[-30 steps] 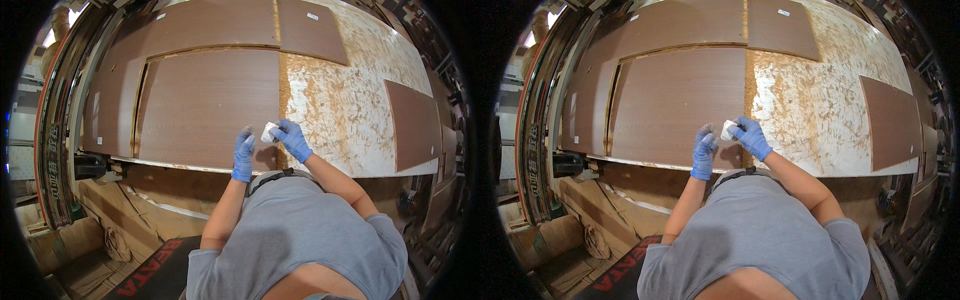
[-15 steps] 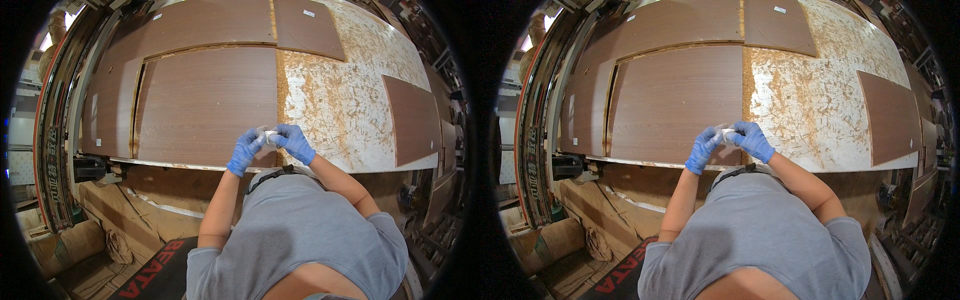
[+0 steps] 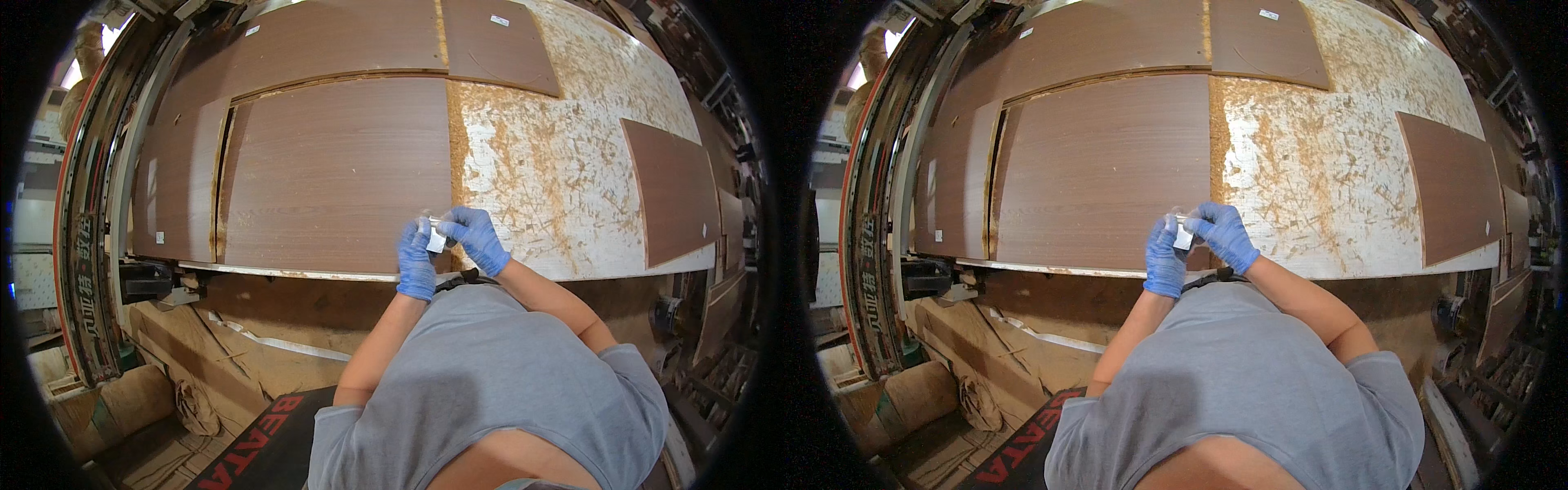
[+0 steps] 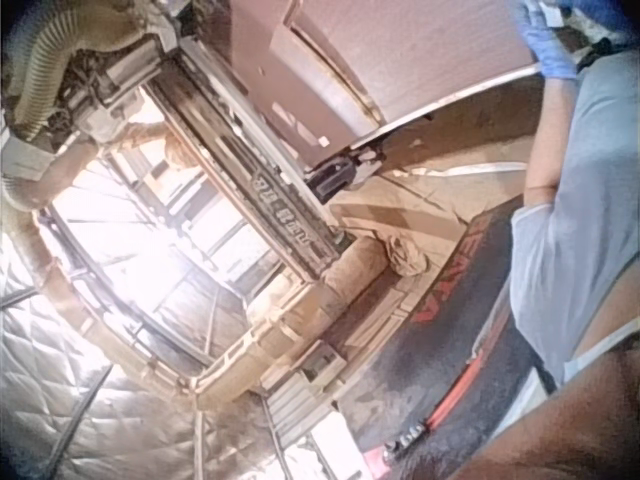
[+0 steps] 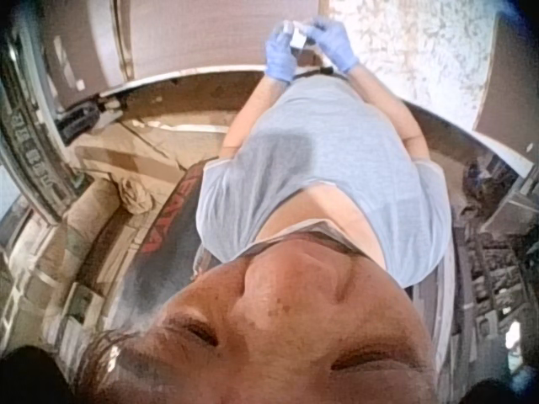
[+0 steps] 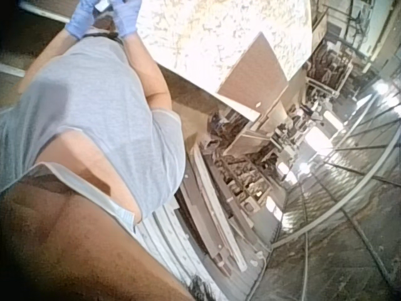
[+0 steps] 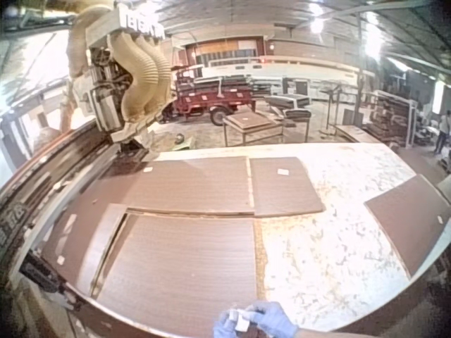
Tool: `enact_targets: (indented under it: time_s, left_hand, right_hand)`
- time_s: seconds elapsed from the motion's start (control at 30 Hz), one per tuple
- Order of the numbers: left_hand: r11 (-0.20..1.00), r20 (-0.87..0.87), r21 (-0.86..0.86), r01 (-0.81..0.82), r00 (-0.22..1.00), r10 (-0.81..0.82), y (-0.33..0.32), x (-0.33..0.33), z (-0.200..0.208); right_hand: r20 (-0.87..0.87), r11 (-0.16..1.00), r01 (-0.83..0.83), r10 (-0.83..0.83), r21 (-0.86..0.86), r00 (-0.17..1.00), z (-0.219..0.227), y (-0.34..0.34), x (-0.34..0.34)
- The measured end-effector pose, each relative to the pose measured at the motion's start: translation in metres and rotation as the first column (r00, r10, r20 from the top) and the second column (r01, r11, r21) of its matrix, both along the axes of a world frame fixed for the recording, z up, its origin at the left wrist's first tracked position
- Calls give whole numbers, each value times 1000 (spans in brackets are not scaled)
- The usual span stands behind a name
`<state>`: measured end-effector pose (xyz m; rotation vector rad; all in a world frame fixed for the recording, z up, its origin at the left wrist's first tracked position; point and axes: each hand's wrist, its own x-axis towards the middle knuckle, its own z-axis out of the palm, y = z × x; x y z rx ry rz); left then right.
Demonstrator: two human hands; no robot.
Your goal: The person walks through a woodworking shop, picks up brown wood panels, places them on a workbench, and applies small labels to the panels. The person then interacts with a CNC machine control panel using a keyboard and mouse before moving another panel.
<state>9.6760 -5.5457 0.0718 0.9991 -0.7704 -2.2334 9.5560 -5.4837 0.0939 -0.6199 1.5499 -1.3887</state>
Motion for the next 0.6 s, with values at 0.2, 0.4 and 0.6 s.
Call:
enact_targets:
  time_s: [0.2,0.4,0.6]
  left_hand:
    - [955,-205,295,35,978,28,-4,-4,-5]
    - [867,226,-489,98,974,18,-25,11,-13]
    - [962,260,-273,-27,960,100,-53,18,-58]
  right_hand:
    - [-38,998,67,-68,-6,997,-3,-2,2]
    - [-48,995,101,-100,18,994,-12,2,-5]
    - [-318,983,-125,162,134,934,-40,1,-9]
